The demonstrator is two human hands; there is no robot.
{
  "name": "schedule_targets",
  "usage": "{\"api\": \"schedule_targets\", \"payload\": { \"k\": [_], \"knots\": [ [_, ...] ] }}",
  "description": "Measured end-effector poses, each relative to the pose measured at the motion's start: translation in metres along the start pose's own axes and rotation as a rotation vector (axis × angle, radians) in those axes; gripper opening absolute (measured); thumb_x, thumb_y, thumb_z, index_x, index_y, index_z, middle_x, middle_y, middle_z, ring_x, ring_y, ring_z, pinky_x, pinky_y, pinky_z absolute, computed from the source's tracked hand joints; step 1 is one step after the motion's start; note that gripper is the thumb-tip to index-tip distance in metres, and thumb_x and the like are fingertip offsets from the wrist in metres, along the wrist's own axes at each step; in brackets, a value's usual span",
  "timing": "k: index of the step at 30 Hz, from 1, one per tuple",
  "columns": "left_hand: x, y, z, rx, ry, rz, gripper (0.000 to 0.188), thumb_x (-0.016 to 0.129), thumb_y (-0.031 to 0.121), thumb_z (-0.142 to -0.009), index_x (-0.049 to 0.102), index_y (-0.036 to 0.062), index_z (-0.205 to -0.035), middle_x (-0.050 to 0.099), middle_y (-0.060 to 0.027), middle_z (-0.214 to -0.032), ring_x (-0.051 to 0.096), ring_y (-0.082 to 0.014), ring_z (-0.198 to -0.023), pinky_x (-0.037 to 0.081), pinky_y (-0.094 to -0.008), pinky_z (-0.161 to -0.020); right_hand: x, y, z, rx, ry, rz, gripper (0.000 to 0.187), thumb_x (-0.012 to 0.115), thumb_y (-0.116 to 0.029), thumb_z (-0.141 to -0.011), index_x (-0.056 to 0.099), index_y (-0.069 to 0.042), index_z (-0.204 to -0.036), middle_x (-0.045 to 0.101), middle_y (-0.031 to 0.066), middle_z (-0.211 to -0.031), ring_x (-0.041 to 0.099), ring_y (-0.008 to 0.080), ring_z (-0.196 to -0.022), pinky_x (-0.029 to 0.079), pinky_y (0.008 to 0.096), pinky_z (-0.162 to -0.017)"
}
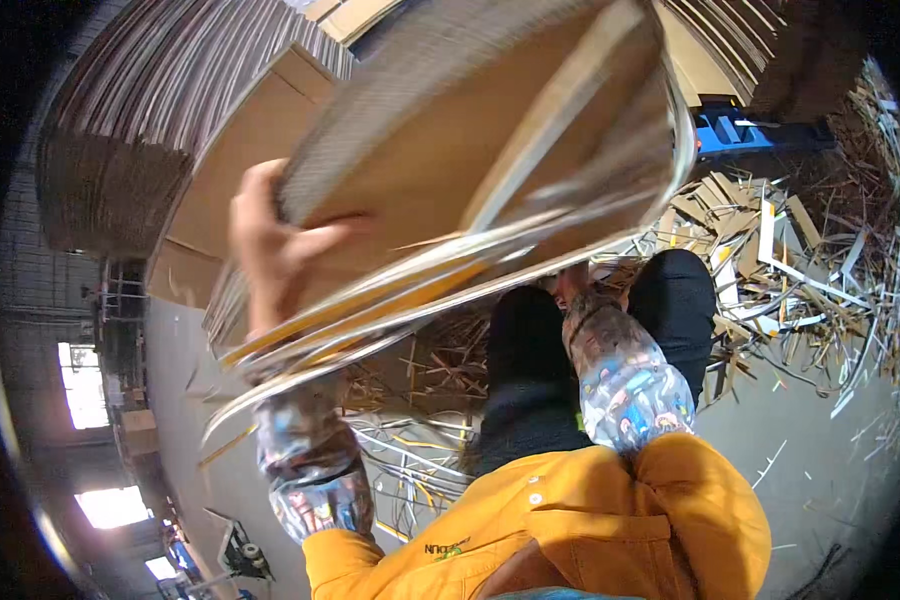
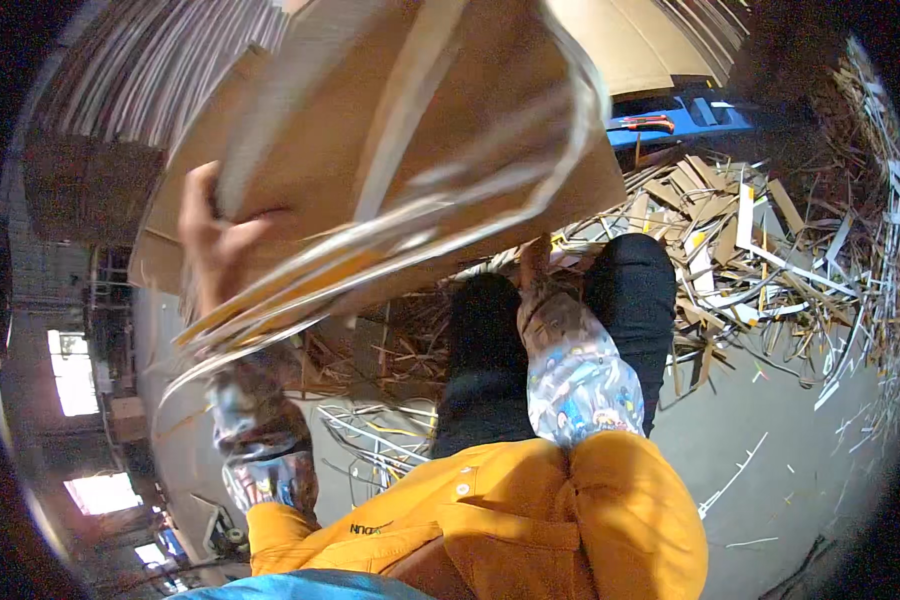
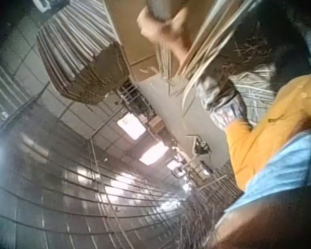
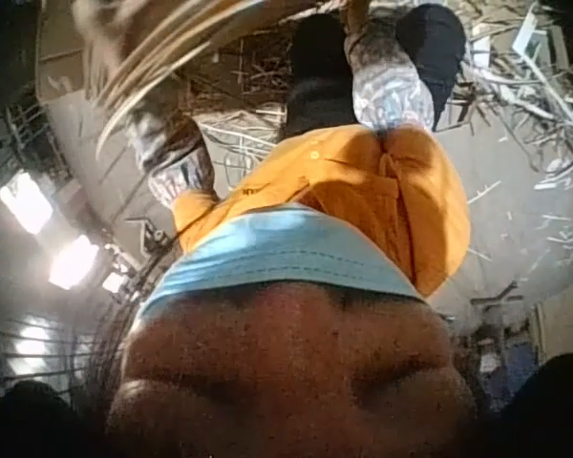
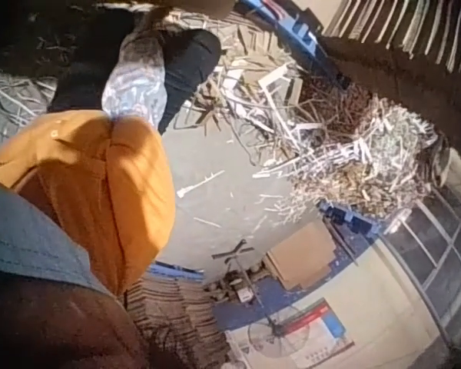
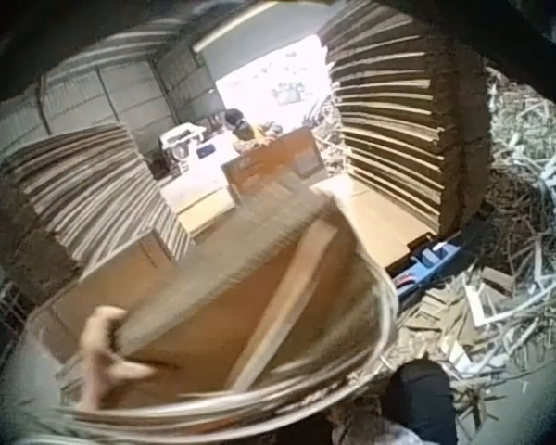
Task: Cutting plastic straps and moving stacks of cardboard sheets onto a pallet.
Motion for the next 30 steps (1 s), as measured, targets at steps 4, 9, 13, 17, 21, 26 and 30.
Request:
{"api": "schedule_targets", "payload": {
  "k": [4,9,13,17,21,26,30],
  "knots": [
    [0.128,0.019,-0.014,0.212,-0.140,-0.158,0.067,0.079,0.051,-0.049,0.055,0.0051,-0.091,0.057,-0.0095,-0.084,0.055,-0.0262,-0.081,0.041,-0.0390,-0.071,-0.019,-0.027,-0.002,-0.116,0.097,0.156,0.040,0.032,-0.040,-0.094,0.049,-0.007,-0.112,0.047,0.0102,-0.121,0.043,0.0194,-0.113,0.036,0.0381,-0.093],
    [0.201,0.058,-0.045,0.120,-0.396,-0.202,0.071,0.072,0.059,-0.056,0.055,0.0066,-0.099,0.055,-0.0110,-0.093,0.053,-0.0259,-0.092,0.037,-0.0396,-0.079,-0.036,-0.104,-0.077,-0.324,0.217,0.379,0.032,0.035,-0.030,-0.093,0.047,-0.005,-0.111,0.046,0.0109,-0.117,0.041,0.0203,-0.111,0.035,0.0359,-0.092],
    [0.181,0.014,-0.044,-0.015,-0.523,-0.205,0.067,0.074,0.055,-0.055,0.054,0.0076,-0.099,0.056,-0.0100,-0.093,0.052,-0.0262,-0.095,0.038,-0.0404,-0.078,0.020,-0.188,-0.114,-0.573,0.259,0.612,0.023,0.051,-0.015,-0.087,0.048,0.002,-0.103,0.050,0.0089,-0.098,0.047,0.0175,-0.089,0.040,0.0308,-0.081],
    [0.182,0.041,-0.057,-0.019,-0.676,-0.109,0.065,0.076,0.048,-0.055,0.053,0.0050,-0.099,0.057,-0.0134,-0.091,0.054,-0.0296,-0.092,0.039,-0.0410,-0.077,0.009,-0.194,-0.199,-0.189,-0.120,0.854,0.027,0.047,-0.029,-0.090,0.054,-0.004,-0.099,0.055,0.0047,-0.091,0.049,0.0142,-0.081,0.040,0.0298,-0.076],
    [0.190,0.059,-0.058,-0.082,-0.711,0.080,0.064,0.073,0.047,-0.058,0.051,0.0013,-0.097,0.057,-0.0182,-0.093,0.057,-0.0315,-0.088,0.045,-0.0406,-0.074,-0.011,-0.160,-0.217,0.174,-0.124,0.609,0.035,0.044,-0.039,-0.092,0.055,-0.006,-0.095,0.056,0.0035,-0.088,0.050,0.0132,-0.075,0.041,0.0309,-0.070],
    [0.207,0.079,-0.064,-0.013,-0.717,0.021,0.070,0.074,0.053,-0.057,0.052,0.0001,-0.097,0.058,-0.0182,-0.095,0.057,-0.0322,-0.089,0.044,-0.0409,-0.073,0.005,-0.135,-0.214,0.286,-0.352,0.546,0.033,0.047,-0.039,-0.091,0.056,-0.007,-0.095,0.056,0.0019,-0.084,0.051,0.0121,-0.074,0.042,0.0279,-0.066],
    [0.221,0.109,-0.066,0.033,-0.580,0.010,0.073,0.075,0.054,-0.056,0.053,-0.0020,-0.097,0.059,-0.0184,-0.097,0.057,-0.0330,-0.092,0.045,-0.0417,-0.074,-0.003,-0.130,-0.212,0.364,-0.489,0.532,0.032,0.048,-0.039,-0.091,0.056,-0.008,-0.095,0.055,0.0007,-0.081,0.053,0.0112,-0.073,0.042,0.0255,-0.063]
  ]
}}
Point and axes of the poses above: each hand's wrist, its own z-axis away from the middle knuckle, its own x-axis out of the palm, y = z × x, the point moved 5 cm from there along -z, towards the middle knuckle
